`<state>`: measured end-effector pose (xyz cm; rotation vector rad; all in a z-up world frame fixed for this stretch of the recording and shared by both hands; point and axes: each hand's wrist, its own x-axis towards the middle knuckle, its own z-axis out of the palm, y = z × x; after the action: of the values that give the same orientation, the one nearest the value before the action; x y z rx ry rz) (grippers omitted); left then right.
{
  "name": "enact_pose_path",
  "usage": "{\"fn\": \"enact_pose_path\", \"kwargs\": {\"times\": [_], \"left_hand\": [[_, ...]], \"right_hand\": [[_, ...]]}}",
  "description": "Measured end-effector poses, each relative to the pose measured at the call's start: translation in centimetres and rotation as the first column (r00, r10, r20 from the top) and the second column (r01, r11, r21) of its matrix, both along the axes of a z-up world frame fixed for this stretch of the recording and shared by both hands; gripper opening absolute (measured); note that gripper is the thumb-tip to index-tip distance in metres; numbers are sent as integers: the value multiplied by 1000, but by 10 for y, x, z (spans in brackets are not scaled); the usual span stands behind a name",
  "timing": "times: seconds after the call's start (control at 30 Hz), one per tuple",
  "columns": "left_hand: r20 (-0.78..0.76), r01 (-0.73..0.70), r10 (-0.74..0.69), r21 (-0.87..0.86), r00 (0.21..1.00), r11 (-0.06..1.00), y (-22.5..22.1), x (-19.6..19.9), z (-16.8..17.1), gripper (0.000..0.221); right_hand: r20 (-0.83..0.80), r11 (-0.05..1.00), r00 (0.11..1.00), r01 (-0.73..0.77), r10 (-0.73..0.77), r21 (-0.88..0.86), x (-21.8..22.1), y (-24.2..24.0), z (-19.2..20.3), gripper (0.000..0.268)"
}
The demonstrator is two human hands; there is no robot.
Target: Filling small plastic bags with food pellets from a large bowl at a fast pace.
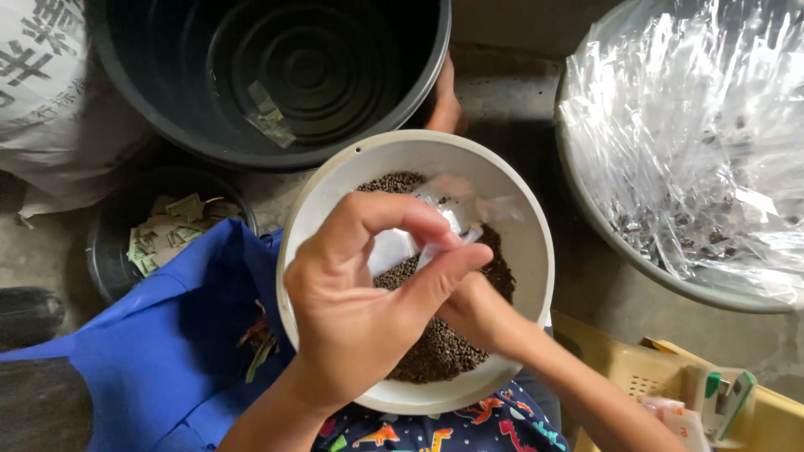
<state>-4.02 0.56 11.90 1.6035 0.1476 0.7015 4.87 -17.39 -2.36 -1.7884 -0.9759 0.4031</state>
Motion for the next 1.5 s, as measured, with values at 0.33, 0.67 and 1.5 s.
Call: {"fn": "enact_pose_path", "kwargs": {"times": [0.33, 0.67, 1.5], "left_hand": [[-247, 563, -671, -388, 699, 730, 1, 5, -98, 18], [-231, 83, -2, 341, 973, 936, -4, 21, -113, 24], [-317, 361, -300, 152, 900, 920, -14, 28, -130, 14]], "right_hand": [[-137, 906, 944, 327, -301, 267, 34, -25, 40, 9], [115, 977, 974, -204, 195, 67, -18, -13, 29, 47], [-716, 949, 685, 295, -133, 106, 7, -19, -7, 23]]}}
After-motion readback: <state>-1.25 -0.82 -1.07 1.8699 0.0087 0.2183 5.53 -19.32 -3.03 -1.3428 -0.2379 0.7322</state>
